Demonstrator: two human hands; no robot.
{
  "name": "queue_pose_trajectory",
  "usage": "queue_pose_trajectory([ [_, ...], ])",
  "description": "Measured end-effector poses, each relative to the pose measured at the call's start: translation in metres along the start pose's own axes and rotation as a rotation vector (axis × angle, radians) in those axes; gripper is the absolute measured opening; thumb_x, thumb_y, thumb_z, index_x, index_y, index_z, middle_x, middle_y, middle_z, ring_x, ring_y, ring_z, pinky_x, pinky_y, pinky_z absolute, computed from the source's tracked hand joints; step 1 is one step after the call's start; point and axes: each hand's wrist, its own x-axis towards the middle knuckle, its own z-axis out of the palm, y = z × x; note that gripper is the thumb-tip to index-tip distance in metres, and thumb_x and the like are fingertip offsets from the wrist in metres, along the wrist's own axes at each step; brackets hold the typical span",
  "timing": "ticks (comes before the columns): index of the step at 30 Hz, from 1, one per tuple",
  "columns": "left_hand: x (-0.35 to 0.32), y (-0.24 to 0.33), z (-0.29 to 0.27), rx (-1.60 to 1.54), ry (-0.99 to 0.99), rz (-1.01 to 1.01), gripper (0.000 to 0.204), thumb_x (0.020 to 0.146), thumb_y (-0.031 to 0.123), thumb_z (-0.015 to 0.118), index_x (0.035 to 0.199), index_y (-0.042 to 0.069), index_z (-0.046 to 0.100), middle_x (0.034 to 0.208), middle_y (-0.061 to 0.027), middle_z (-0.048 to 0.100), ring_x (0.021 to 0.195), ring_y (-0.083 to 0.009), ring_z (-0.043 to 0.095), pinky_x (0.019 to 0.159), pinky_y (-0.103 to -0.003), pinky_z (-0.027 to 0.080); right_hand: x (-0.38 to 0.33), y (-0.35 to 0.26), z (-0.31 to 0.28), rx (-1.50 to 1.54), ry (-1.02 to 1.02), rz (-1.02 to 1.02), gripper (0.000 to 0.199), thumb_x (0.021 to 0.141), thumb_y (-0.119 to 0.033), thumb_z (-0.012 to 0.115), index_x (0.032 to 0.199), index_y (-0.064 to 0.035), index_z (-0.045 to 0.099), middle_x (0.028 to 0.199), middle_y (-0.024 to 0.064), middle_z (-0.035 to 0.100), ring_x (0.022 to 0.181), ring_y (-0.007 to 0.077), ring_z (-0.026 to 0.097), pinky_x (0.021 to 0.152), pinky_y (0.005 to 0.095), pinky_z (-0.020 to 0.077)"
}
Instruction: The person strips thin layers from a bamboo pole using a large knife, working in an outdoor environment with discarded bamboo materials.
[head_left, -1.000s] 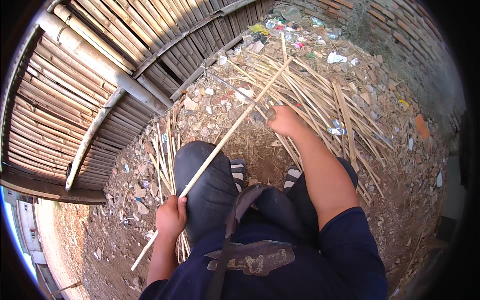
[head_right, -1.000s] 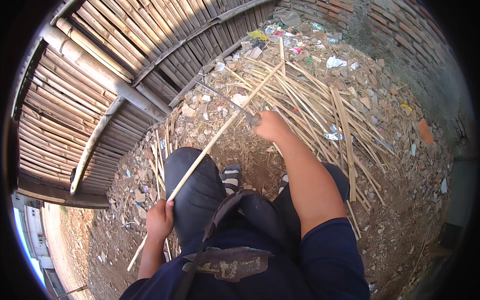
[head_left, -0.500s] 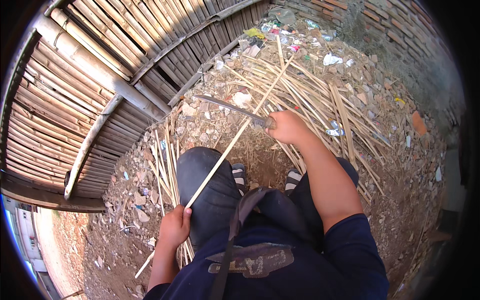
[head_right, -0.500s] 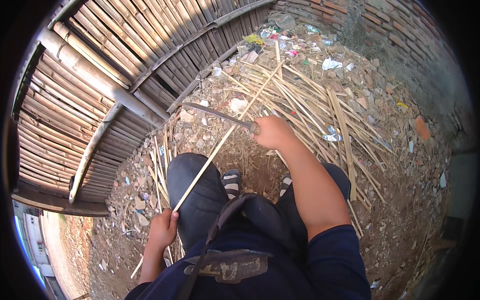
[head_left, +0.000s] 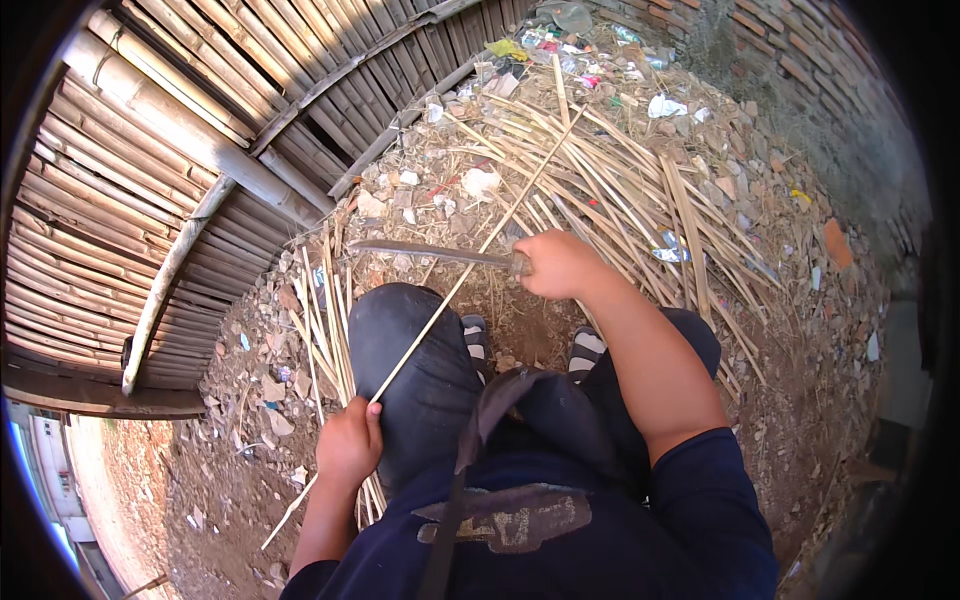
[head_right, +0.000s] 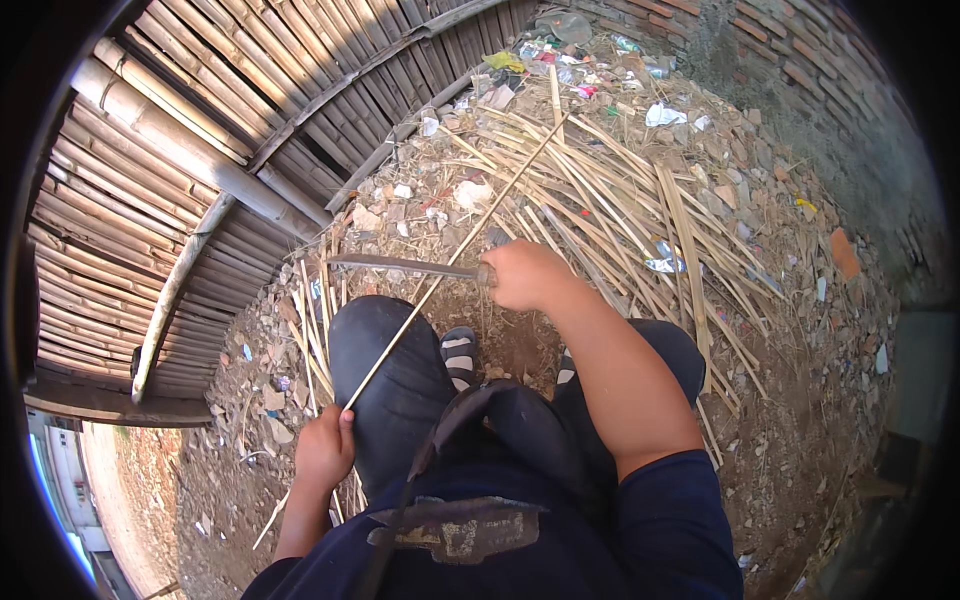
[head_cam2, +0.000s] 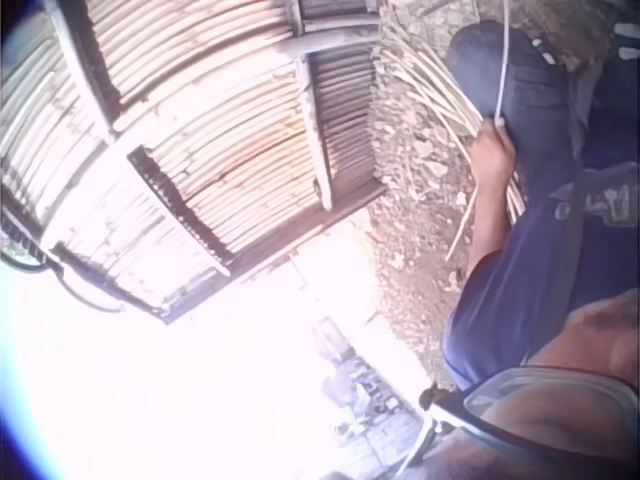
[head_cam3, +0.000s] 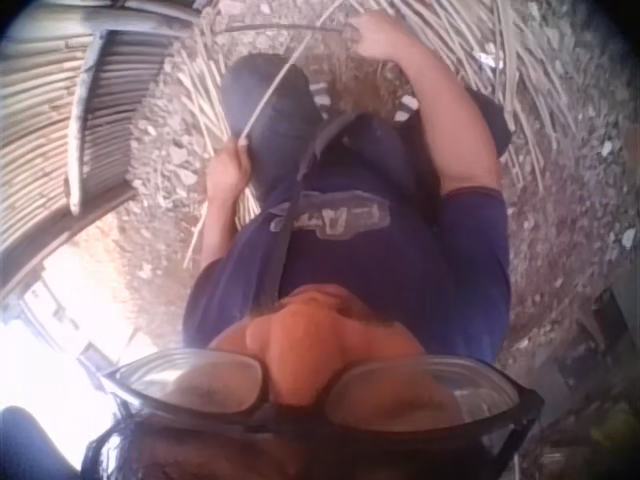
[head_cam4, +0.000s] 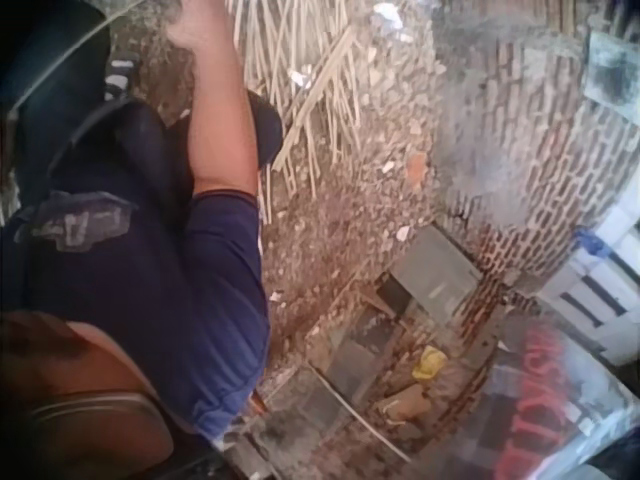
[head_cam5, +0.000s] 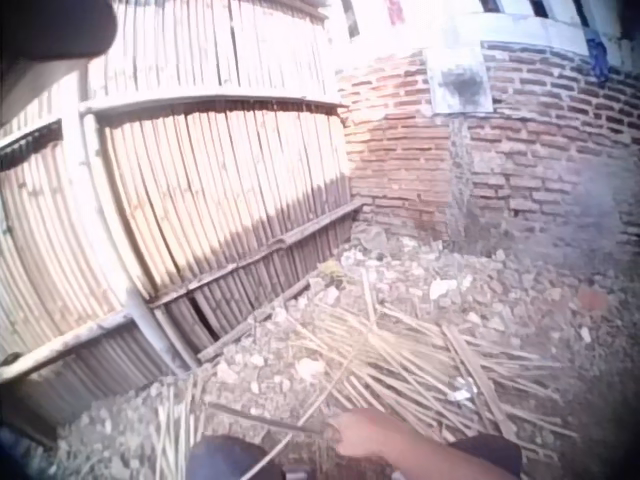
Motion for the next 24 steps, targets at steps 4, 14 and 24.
queue_pose_trajectory([
  [4,0.001,0.000,0.013,0.029,0.040,-0.018,0.035,0.106,0.035,0.049,0.089,0.005,0.054,0.070,-0.0247,0.064,0.068,-0.0479,0.064,0.062,-0.059,0.050,0.012,0.028,0.011,0.129,0.022,-0.036,0.038,0.077,-0.029,0.079,0.103,-0.0021,0.071,0.087,0.0216,0.071,0.087,0.0402,0.069,0.078,0.0474,0.0534],
  [14,0.003,-0.004,0.006,-0.007,0.024,0.020,0.035,0.106,0.034,0.050,0.088,0.005,0.054,0.073,-0.0235,0.066,0.067,-0.0473,0.065,0.061,-0.057,0.050,-0.002,0.004,-0.003,0.035,-0.110,0.007,0.039,0.081,-0.031,0.078,0.107,-0.0029,0.072,0.103,0.0207,0.072,0.101,0.0364,0.069,0.087,0.0459,0.0544],
  [24,0.006,0.007,0.002,0.034,0.014,-0.048,0.033,0.105,0.034,0.053,0.088,0.005,0.054,0.076,-0.0230,0.067,0.069,-0.0467,0.066,0.063,-0.057,0.051,-0.005,-0.002,0.000,-0.018,0.032,0.005,0.034,0.079,-0.028,0.079,0.104,-0.0061,0.073,0.090,0.0215,0.072,0.089,0.0385,0.069,0.081,0.0465,0.0537],
])
